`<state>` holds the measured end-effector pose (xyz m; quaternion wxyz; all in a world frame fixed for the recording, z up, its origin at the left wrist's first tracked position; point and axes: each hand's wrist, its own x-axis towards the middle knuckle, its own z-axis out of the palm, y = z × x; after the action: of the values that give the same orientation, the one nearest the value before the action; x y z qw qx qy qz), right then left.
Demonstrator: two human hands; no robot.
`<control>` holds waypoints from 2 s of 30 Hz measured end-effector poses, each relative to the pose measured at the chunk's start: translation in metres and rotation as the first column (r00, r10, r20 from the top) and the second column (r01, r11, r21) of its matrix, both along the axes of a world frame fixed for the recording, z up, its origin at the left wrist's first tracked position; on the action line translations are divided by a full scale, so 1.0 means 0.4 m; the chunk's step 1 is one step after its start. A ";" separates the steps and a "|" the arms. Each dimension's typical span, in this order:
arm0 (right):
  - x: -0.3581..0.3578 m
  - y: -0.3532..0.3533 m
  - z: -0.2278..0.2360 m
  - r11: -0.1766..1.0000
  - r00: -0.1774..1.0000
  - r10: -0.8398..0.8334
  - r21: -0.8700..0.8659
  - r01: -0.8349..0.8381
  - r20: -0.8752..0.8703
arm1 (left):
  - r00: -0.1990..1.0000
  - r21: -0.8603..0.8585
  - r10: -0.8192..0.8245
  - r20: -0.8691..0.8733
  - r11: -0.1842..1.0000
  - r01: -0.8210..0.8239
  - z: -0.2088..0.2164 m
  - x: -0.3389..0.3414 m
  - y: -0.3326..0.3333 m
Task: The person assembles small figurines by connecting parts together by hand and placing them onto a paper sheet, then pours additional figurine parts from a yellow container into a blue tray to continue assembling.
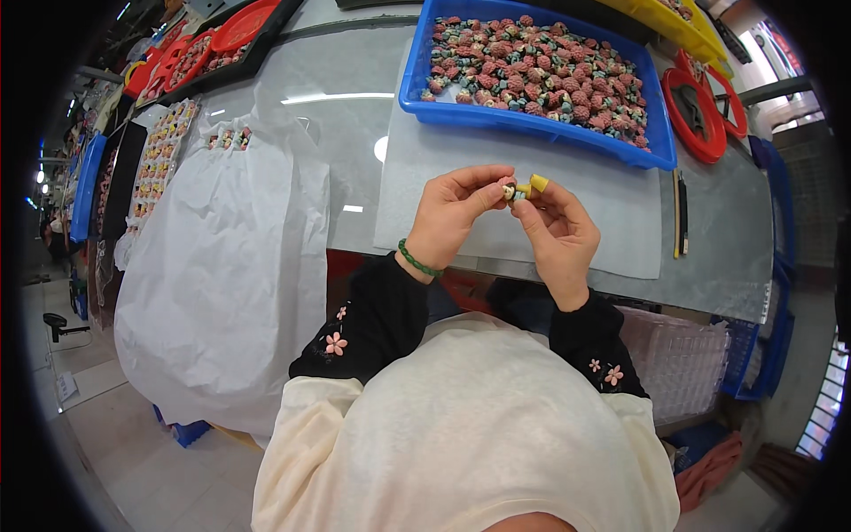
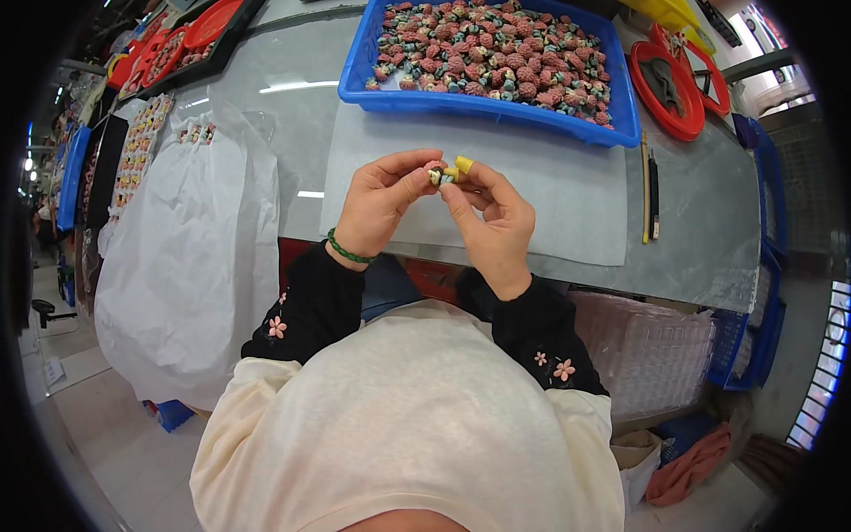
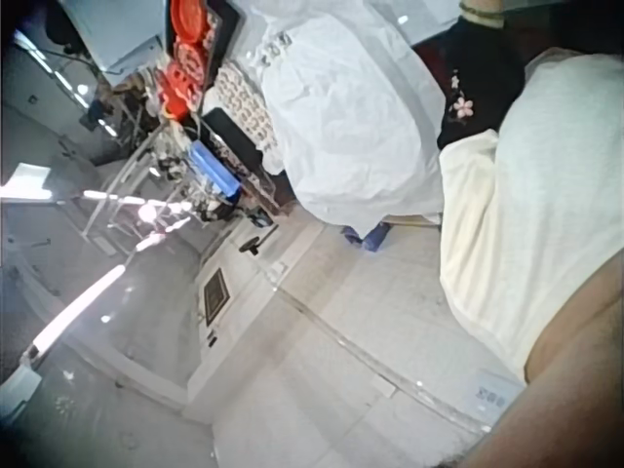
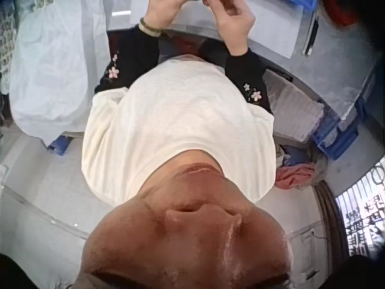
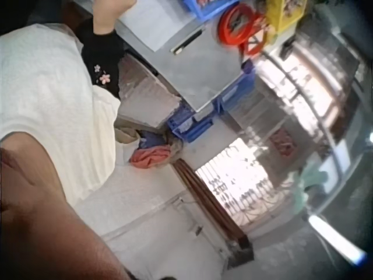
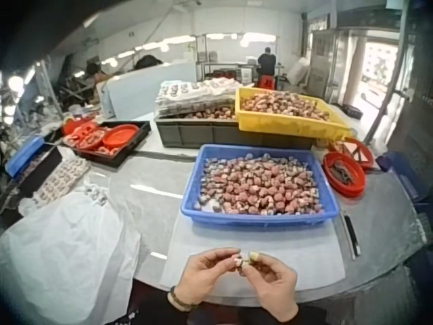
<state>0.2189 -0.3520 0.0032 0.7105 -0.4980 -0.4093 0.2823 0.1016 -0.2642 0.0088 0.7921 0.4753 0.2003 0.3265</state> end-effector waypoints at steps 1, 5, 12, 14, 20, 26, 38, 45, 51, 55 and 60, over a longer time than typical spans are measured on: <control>-0.001 0.002 -0.003 1.000 1.000 0.000 -0.001 0.000 0.000 | 0.998 -0.077 -0.017 0.054 0.997 0.021 -0.003 0.001 0.000; -0.001 0.009 -0.016 0.991 0.958 -0.129 0.061 0.118 0.257 | 0.998 -0.247 -0.037 0.050 0.968 0.048 0.008 0.003 0.001; 0.025 0.024 0.003 0.987 0.899 -0.140 0.131 0.093 0.416 | 0.998 -0.250 -0.041 0.041 0.967 0.050 0.004 0.006 0.024; 0.054 0.052 0.027 0.980 0.837 -0.199 0.121 0.159 0.510 | 0.999 -0.247 -0.017 0.043 0.969 0.027 0.006 -0.001 0.030; 0.177 0.254 0.125 0.958 0.571 -0.283 0.197 0.208 0.771 | 0.999 -0.308 -0.009 0.050 0.951 0.024 0.042 -0.003 0.032; 0.219 0.349 0.130 0.999 0.183 0.049 -0.051 0.006 0.982 | 0.999 -0.369 0.004 0.040 0.930 0.011 0.053 -0.020 0.033; 0.099 0.113 0.113 0.851 0.856 0.347 -0.255 -0.459 -0.382 | 0.998 -0.064 0.010 -0.061 0.998 -0.014 0.066 0.008 0.043; 0.050 0.064 0.073 0.905 0.909 0.154 -0.313 -0.287 -0.388 | 0.969 0.020 -0.053 -0.242 0.998 0.059 0.055 0.013 0.018; 0.003 0.033 0.026 0.982 0.953 0.100 -0.128 -0.141 -0.287 | 0.998 -0.137 0.006 -0.058 0.991 -0.014 0.024 0.003 0.019; 0.018 0.021 0.005 1.000 0.990 0.014 -0.030 -0.009 0.141 | 0.998 -0.272 -0.020 0.064 0.962 0.037 0.031 -0.005 0.014; 0.002 0.012 0.003 0.998 0.993 0.007 0.060 -0.014 0.115 | 0.986 -0.195 -0.033 0.161 0.979 0.065 0.021 -0.008 0.009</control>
<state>0.2199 -0.3473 0.0045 0.6993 -0.4894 -0.4602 0.2443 0.0985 -0.2608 0.0173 0.8568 0.3711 0.1574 0.3215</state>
